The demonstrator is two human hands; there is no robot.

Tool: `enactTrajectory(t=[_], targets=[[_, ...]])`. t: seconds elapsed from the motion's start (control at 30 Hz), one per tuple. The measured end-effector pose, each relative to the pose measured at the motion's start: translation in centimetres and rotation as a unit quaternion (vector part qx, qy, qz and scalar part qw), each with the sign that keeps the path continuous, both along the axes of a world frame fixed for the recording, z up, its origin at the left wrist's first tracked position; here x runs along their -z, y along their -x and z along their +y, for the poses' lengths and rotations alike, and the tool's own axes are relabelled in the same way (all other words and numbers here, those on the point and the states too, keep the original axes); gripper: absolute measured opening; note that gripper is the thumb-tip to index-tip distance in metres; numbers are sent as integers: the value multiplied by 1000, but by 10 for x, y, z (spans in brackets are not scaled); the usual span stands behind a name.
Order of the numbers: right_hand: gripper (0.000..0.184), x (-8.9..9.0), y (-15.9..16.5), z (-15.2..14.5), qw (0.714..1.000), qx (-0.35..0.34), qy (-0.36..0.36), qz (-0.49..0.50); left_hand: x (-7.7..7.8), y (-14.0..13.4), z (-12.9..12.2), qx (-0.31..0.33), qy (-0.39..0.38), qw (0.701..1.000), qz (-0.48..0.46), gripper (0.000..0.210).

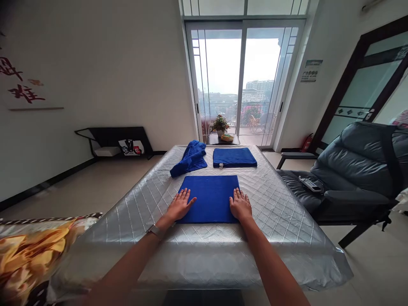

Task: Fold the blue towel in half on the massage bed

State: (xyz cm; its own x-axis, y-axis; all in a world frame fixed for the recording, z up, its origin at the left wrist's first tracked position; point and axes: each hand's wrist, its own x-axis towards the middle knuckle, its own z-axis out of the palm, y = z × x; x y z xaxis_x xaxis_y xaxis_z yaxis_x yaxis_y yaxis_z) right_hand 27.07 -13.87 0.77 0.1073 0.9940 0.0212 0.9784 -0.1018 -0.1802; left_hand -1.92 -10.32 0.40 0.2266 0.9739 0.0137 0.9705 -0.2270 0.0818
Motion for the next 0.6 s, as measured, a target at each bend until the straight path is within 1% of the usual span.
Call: enactTrajectory(t=[0.07, 0.13, 0.4, 0.5, 0.6], targets=[[64, 0, 0, 0, 1000, 1, 4, -3, 2, 14, -1, -14, -9, 1000, 4, 88], [64, -1, 0, 1, 1000, 1, 6, -9, 3, 19, -4, -16, -17, 1000, 0, 88], [65, -2, 0, 3, 999, -6, 24, -31, 3, 15, -6, -16, -32, 999, -12, 86], [66, -8, -3, 6, 999, -14, 43, -26, 4, 16, -6, -17, -33, 999, -15, 87], [66, -16, -6, 16, 998, -9, 53, -16, 5, 16, -6, -15, -36, 999, -15, 87]])
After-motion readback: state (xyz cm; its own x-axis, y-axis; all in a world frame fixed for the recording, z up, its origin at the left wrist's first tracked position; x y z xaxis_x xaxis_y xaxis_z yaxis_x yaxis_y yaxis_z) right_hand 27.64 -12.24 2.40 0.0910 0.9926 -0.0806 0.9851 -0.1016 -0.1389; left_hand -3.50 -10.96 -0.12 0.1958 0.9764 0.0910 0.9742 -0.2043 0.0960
